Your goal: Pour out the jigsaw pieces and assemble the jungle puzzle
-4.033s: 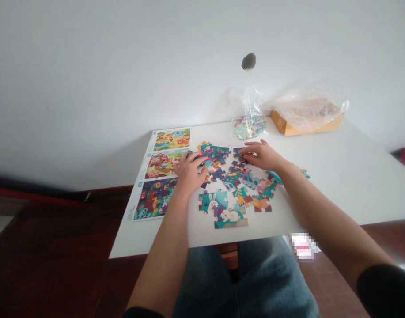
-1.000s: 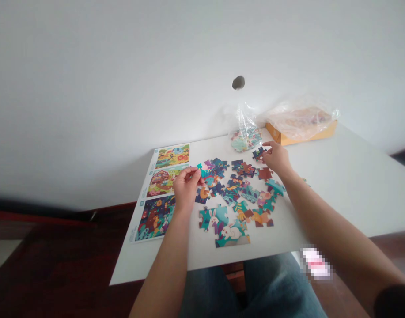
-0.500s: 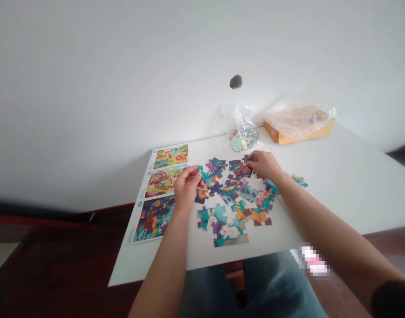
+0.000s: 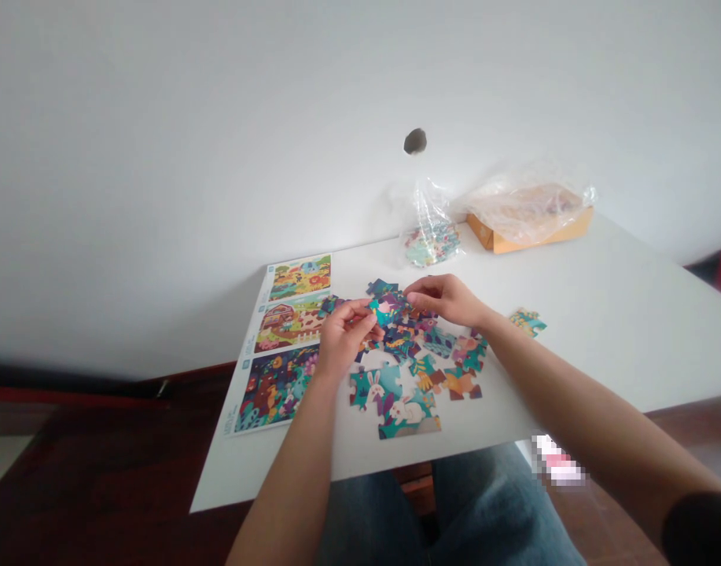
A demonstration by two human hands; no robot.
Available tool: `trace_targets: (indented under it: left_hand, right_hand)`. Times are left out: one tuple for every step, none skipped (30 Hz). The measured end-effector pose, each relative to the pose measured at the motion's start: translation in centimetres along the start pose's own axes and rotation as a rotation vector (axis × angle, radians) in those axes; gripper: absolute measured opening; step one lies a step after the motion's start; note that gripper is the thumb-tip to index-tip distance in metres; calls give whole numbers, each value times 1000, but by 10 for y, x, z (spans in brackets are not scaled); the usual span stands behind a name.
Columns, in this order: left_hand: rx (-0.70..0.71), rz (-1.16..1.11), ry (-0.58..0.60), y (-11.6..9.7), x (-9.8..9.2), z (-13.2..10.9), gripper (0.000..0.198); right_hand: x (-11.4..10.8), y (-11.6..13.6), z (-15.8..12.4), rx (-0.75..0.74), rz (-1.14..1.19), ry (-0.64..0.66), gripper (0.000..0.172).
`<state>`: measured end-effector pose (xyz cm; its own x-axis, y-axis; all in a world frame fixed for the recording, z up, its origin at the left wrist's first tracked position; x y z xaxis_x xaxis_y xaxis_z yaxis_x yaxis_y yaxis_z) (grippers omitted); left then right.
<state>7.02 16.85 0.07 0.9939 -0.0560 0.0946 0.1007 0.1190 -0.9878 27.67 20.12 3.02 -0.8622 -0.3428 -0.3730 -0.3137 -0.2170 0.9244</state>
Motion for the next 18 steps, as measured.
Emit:
trace_targets:
  left_hand:
    - [-12,6,31,2,4,-1,41]
    - [-21,9,57,3,8,-2,42]
    - [-29,10,80,4,11,-3,42]
    - [-33,6,97,5,13,-4,43]
    - [-33,-3,108,5,14,-4,43]
    - [-30,-12,113,4,15,-4,44]
    - [-26,-21,113,4,14,-4,44]
    - [-21,-31,106,3,13,-3,44]
    - [-16,-38,93,2,11,-3,43]
    - [-13,-42,77,2,9,-2,42]
    - [-10,-41,66,1,8,-2,40]
    - [-6,-41,56,1,6,-1,39]
    - [-1,-40,51,1,6,-1,38]
    - [2,-39,49,0,6,-1,37]
    - [5,-38,50,0,6,-1,37]
    - [5,-38,52,0,6,-1,36]
    - [4,-40,51,0,6,-1,35]
    - [2,-41,48,1,6,-1,35]
  right_hand:
    - [7,1,-1,3,50,54,44]
    - [13,1,-1,7,75,92,43]
    - [15,1,-1,11,78,113,42]
    - [14,0,0,16,65,111,39]
    - [8,-2,1,23,37,74,37]
    - [-5,-5,3,35,-5,-5,36]
    - [-22,-9,4,57,-61,-122,34]
    - [-45,-14,3,87,-135,-283,33]
    - [-69,-20,-1,143,-223,-470,32]
    - [-92,-27,-6,220,-319,-621,30]
    - [-110,-34,-11,297,-397,-716,29]
    - [-123,-43,-14,374,-451,-749,28]
    - [-131,-52,-16,446,-490,-732,27]
    - [-135,-60,-16,508,-524,-681,27]
    - [-136,-68,-16,552,-552,-611,26]
    - [-135,-73,-16,577,-577,-544,27]
    - [-132,-75,-16,584,-603,-488,29]
    - [-129,-75,-16,576,-629,-448,31]
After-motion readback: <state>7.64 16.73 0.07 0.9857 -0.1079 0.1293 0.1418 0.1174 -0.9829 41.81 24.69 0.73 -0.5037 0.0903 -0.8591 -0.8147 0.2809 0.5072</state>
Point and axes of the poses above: each hand's wrist, its own z-axis towards the middle knuckle, its own x-axis out of the palm, y = z × x, the point moved 7 cm from there along z, towards the middle knuckle, and after that the axes turned 4 degrees about x, right-handed, at the moved point
